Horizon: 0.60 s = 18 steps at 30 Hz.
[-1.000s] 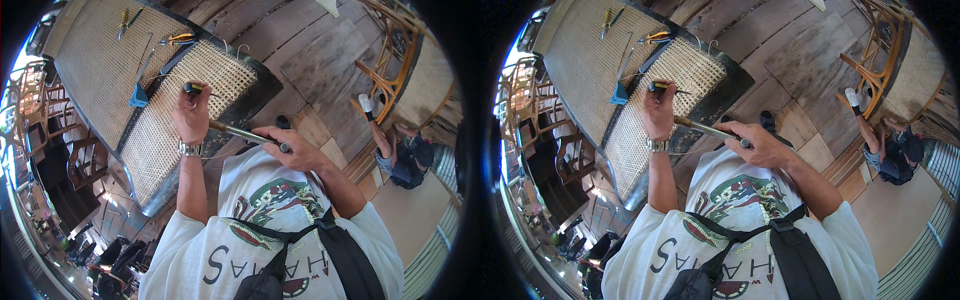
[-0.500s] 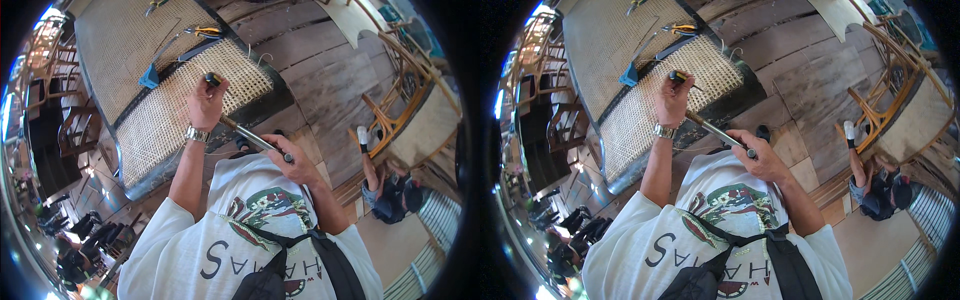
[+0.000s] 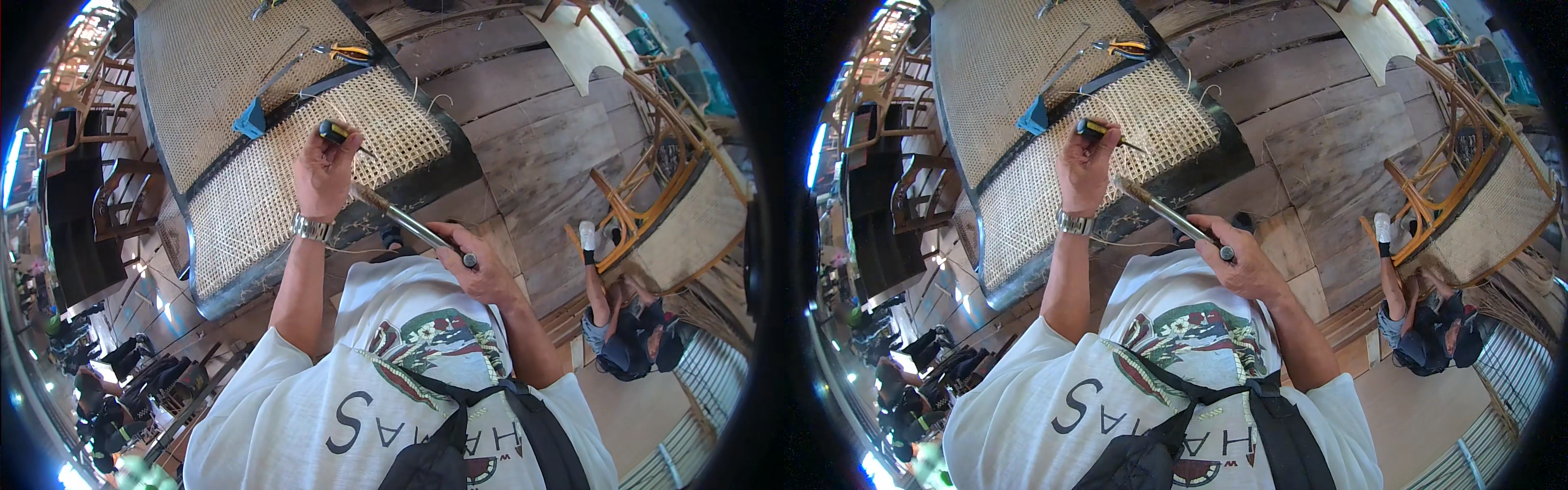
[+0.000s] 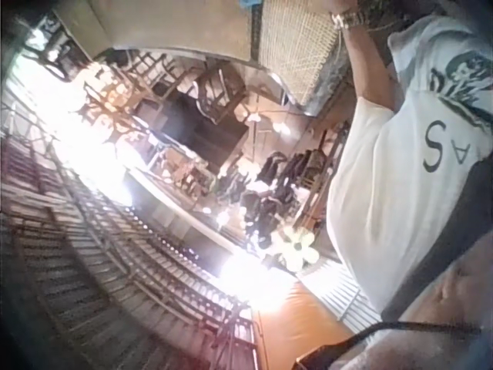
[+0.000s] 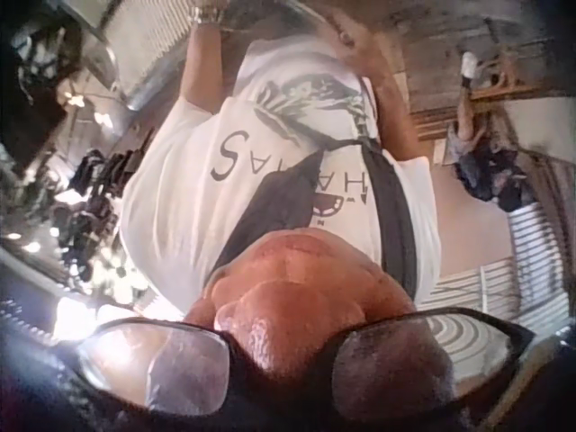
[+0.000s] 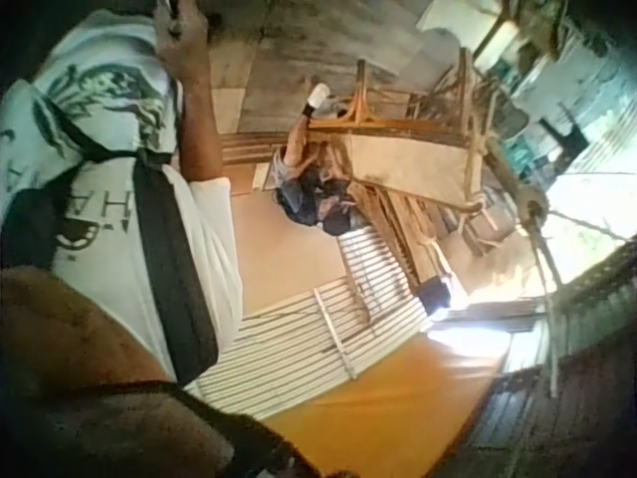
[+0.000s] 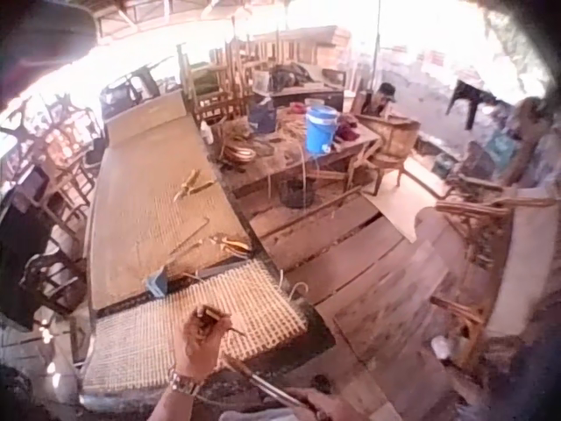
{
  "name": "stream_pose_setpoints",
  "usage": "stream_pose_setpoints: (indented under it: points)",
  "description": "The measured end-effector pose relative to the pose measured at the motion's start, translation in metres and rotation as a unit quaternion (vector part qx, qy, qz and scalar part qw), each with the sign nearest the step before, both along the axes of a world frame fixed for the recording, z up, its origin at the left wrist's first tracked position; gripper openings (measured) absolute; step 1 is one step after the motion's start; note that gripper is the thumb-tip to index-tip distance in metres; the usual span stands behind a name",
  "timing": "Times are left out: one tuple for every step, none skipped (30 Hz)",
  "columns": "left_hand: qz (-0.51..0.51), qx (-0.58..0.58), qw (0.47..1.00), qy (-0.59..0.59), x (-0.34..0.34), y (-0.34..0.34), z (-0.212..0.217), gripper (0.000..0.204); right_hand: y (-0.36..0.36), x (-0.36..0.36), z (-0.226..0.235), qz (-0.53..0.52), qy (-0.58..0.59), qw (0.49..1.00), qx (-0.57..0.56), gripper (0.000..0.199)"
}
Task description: Using a screwdriver and hammer to secure rattan weaving onto a chair frame.
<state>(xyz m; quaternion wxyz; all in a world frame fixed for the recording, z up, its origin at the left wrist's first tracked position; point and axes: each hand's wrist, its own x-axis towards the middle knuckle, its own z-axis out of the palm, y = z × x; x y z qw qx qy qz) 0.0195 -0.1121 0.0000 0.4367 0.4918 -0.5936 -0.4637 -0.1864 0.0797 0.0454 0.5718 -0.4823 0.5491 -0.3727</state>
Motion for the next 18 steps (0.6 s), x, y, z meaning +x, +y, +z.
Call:
stream_pose_setpoints:
  points:
    - [-0.002, -0.007, 1.0, 0.025, 0.002, 0.002, 0.0, 0.018, 0.001, 0.0, 0.0, 0.003, 0.0, 1.0, 0.003, 0.037]
    - [-0.005, -0.018, 0.999, 0.049, 0.003, 0.005, -0.001, 0.017, 0.002, -0.001, 0.0, 0.008, -0.001, 1.0, 0.007, 0.038]
    - [-0.008, -0.006, 1.0, 0.023, 0.003, 0.007, -0.003, 0.017, 0.004, -0.001, 0.0, 0.008, -0.001, 1.0, 0.008, 0.038]
    - [-0.008, -0.005, 1.0, 0.023, 0.003, 0.009, -0.004, 0.017, 0.006, 0.0, -0.001, 0.011, 0.001, 1.0, 0.013, 0.038]
    - [-0.011, -0.002, 1.0, -0.009, 0.001, 0.011, -0.006, 0.017, 0.006, -0.001, -0.002, 0.02, 0.006, 1.0, 0.019, 0.039]
    - [-0.013, 0.006, 0.999, -0.046, -0.001, 0.012, -0.007, 0.016, 0.007, -0.001, -0.004, 0.014, 0.006, 1.0, 0.018, 0.039]
    - [-0.011, 0.028, 0.999, -0.03, -0.005, 0.012, -0.008, 0.015, 0.007, 0.0, -0.005, 0.025, 0.004, 1.0, 0.016, 0.039]
    - [-0.014, 0.008, 1.0, -0.02, -0.006, 0.014, -0.008, 0.015, 0.006, 0.001, -0.006, 0.032, 0.009, 0.999, 0.035, 0.039]
    - [-0.014, 0.008, 0.999, -0.043, -0.008, 0.014, -0.007, 0.016, 0.005, 0.003, -0.008, 0.038, 0.0, 0.999, 0.013, 0.039]
    - [-0.014, 0.01, 0.998, -0.065, -0.008, 0.015, -0.006, 0.016, 0.005, 0.004, -0.009, -0.034, -0.028, 0.998, 0.035, 0.039]
    - [-0.014, 0.012, 0.998, -0.066, -0.008, 0.016, -0.004, 0.016, 0.005, 0.005, -0.01, -0.093, -0.062, 0.992, 0.051, 0.038]
    - [-0.007, 0.003, 1.0, -0.021, -0.007, 0.017, -0.002, 0.016, 0.005, 0.005, -0.01, -0.106, -0.058, 0.991, 0.063, 0.038]
    - [-0.003, -0.02, 0.999, 0.026, -0.006, 0.018, -0.001, 0.016, 0.006, 0.006, -0.01, -0.079, -0.038, 0.995, 0.045, 0.038]
    - [-0.002, -0.012, 1.0, 0.025, -0.005, 0.018, 0.001, 0.016, 0.006, 0.006, -0.01, -0.052, -0.018, 0.998, 0.026, 0.038]
    - [-0.003, -0.015, 1.0, 0.006, -0.004, 0.021, 0.002, 0.016, 0.008, 0.004, -0.009, -0.025, -0.008, 1.0, 0.0, 0.036]
    - [-0.003, -0.017, 1.0, -0.012, -0.004, 0.022, 0.002, 0.015, 0.008, 0.004, -0.009, -0.015, -0.014, 1.0, 0.0, 0.036]
    - [-0.005, -0.011, 1.0, -0.009, -0.005, 0.024, 0.002, 0.015, 0.01, 0.003, -0.007, -0.002, -0.003, 1.0, -0.031, 0.036]
    - [-0.005, -0.011, 1.0, -0.008, -0.006, 0.026, 0.001, 0.015, 0.01, 0.002, -0.008, 0.015, 0.009, 0.997, -0.071, 0.036]
